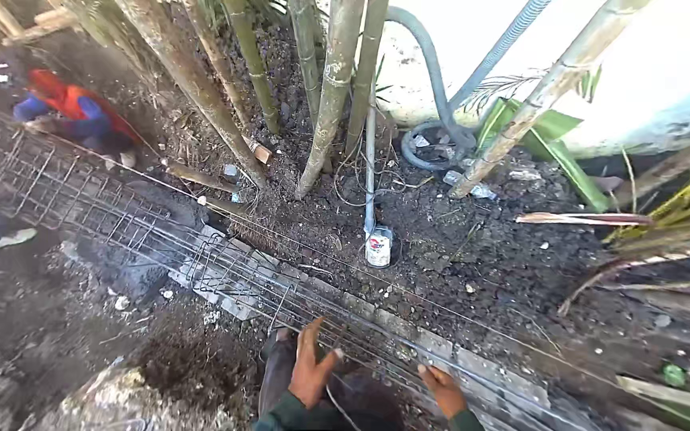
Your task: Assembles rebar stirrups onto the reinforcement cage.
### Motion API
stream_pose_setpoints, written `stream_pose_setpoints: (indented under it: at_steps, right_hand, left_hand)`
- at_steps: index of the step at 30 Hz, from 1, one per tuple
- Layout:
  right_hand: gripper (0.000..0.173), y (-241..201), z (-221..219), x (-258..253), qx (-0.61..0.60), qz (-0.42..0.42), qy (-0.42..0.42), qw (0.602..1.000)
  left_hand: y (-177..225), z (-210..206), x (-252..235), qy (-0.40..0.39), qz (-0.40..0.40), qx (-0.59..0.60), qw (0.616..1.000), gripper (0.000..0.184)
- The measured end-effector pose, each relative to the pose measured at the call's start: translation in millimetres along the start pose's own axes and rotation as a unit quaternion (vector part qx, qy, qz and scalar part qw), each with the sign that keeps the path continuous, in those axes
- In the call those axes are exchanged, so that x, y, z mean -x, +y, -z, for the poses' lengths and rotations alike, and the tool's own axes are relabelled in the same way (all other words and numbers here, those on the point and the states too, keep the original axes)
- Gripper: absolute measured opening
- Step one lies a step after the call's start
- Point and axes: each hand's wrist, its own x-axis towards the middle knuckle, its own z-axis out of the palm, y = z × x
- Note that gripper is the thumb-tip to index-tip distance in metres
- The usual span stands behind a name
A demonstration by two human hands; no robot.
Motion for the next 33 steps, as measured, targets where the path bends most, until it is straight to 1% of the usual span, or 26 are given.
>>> stream_pose_setpoints:
  at_steps: [1,2,3,4,6,8,11,13,15,17,20,22,24,26,28,30,33]
  right_hand:
    - [0.042,-0.1,12.9,-8.2,0.021,0.001,0.006,1.0]
    - [0.043,-2.5,22.8,-16.7,0.046,0.001,0.003,0.999]
    - [0.044,-6.6,29.7,-24.5,0.074,-0.001,-0.006,0.997]
    - [0.045,-12.6,34.3,-30.3,0.099,0.0,-0.016,0.995]
    - [0.046,-24.4,40.0,-37.1,0.142,-0.001,-0.037,0.989]
    - [0.047,-36.1,44.3,-42.0,0.177,0.0,-0.055,0.983]
    - [0.051,-51.6,45.7,-38.3,0.246,-0.011,-0.075,0.966]
    - [0.055,-59.7,47.1,-32.7,0.292,-0.015,-0.075,0.953]
    - [0.057,-67.4,52.3,-26.7,0.305,-0.02,-0.067,0.95]
    - [0.058,-73.9,58.6,-18.0,0.311,-0.026,-0.063,0.948]
    - [0.057,-88.8,58.6,-7.8,0.299,-0.032,-0.067,0.951]
    - [0.057,-96.9,49.9,-1.2,0.296,-0.05,-0.065,0.952]
    - [0.057,-103.1,36.6,2.6,0.3,-0.068,-0.065,0.949]
    - [0.058,-114.6,25.0,0.2,0.304,-0.073,-0.068,0.947]
    - [0.059,-131.9,15.4,-5.5,0.315,-0.068,-0.071,0.944]
    - [0.058,-156.3,5.9,-6.0,0.322,-0.069,-0.086,0.94]
    - [0.057,-200.0,-4.1,-6.3,0.343,-0.073,-0.106,0.93]
  left_hand:
    - [-15.2,-10.1,-2.6,0.044,0.091,0.07,0.992,0.068]
    - [-26.8,-21.4,-4.3,0.081,0.163,0.141,0.973,0.05]
    - [-37.4,-33.8,-6.0,0.114,0.215,0.206,0.948,0.039]
    - [-46.0,-44.9,-7.1,0.144,0.245,0.262,0.922,0.038]
    - [-59.7,-60.7,-7.9,0.202,0.27,0.335,0.88,0.036]
    - [-71.0,-66.5,-9.8,0.229,0.278,0.361,0.86,0.034]
    - [-88.9,-67.7,-11.8,0.238,0.294,0.351,0.856,0.035]
    - [-99.9,-68.4,-17.3,0.241,0.304,0.315,0.866,0.035]
    - [-108.5,-66.9,-28.0,0.238,0.311,0.291,0.873,0.034]
    - [-118.2,-65.4,-38.2,0.216,0.318,0.267,0.884,0.03]
    - [-123.7,-52.2,-54.3,0.15,0.331,0.18,0.914,0.036]
    - [-126.2,-41.7,-62.9,0.119,0.348,0.12,0.922,0.04]
    - [-126.7,-28.9,-65.6,0.107,0.361,0.086,0.922,0.042]
    - [-127.1,-14.2,-67.0,0.105,0.365,0.093,0.92,0.047]
    - [-127.4,2.8,-64.3,0.107,0.358,0.145,0.916,0.051]
    - [-126.9,20.9,-56.0,0.115,0.351,0.204,0.907,0.048]
    - [-124.8,37.1,-51.5,0.134,0.346,0.245,0.896,0.049]
